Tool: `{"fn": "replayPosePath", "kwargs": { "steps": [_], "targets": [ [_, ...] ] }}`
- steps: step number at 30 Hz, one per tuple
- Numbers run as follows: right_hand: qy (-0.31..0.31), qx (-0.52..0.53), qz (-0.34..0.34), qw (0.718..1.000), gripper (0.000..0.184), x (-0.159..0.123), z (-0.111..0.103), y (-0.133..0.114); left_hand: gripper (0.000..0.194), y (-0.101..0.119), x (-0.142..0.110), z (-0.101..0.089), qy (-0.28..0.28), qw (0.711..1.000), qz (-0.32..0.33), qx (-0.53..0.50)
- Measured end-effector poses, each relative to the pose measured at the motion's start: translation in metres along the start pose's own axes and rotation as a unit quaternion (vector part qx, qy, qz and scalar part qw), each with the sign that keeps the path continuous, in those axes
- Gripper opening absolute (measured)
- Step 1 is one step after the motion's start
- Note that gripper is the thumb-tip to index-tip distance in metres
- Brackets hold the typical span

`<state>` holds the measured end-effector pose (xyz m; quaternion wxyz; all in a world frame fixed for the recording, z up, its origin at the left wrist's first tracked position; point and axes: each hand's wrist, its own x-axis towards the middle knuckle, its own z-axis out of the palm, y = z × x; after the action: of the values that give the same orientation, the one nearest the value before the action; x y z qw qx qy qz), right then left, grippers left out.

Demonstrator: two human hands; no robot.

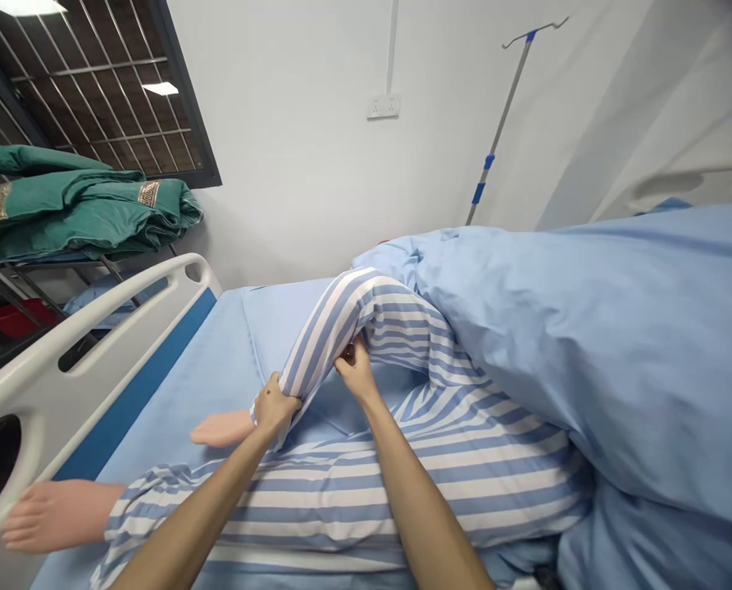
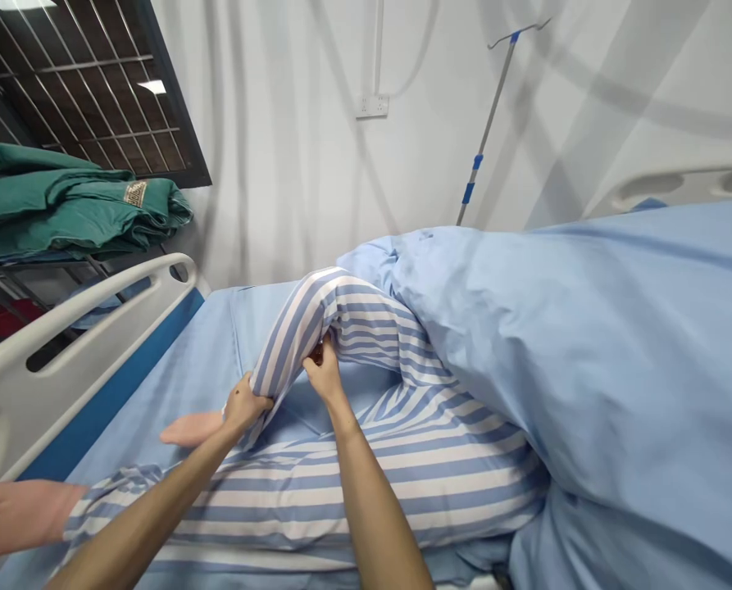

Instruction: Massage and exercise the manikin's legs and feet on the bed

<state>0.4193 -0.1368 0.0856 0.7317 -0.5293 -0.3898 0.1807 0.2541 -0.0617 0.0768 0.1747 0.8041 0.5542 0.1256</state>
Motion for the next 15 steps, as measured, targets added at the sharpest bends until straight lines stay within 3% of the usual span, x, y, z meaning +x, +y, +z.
{"fn": "replayPosePath", "kwargs": {
  "steps": [8,15],
  "targets": [
    [-0.071,0.044,0.034,0.996,0.072,-0.017,0.009,0.002,0.045,-0.015,0.005,-0.065,0.000,0.994,0.046,0.099],
    [-0.157,0.011,0.045,0.987,0.060,-0.026,0.018,0.016,0.041,-0.072,0.016,-0.111,-0.011,0.974,0.075,0.213]
  ]
}}
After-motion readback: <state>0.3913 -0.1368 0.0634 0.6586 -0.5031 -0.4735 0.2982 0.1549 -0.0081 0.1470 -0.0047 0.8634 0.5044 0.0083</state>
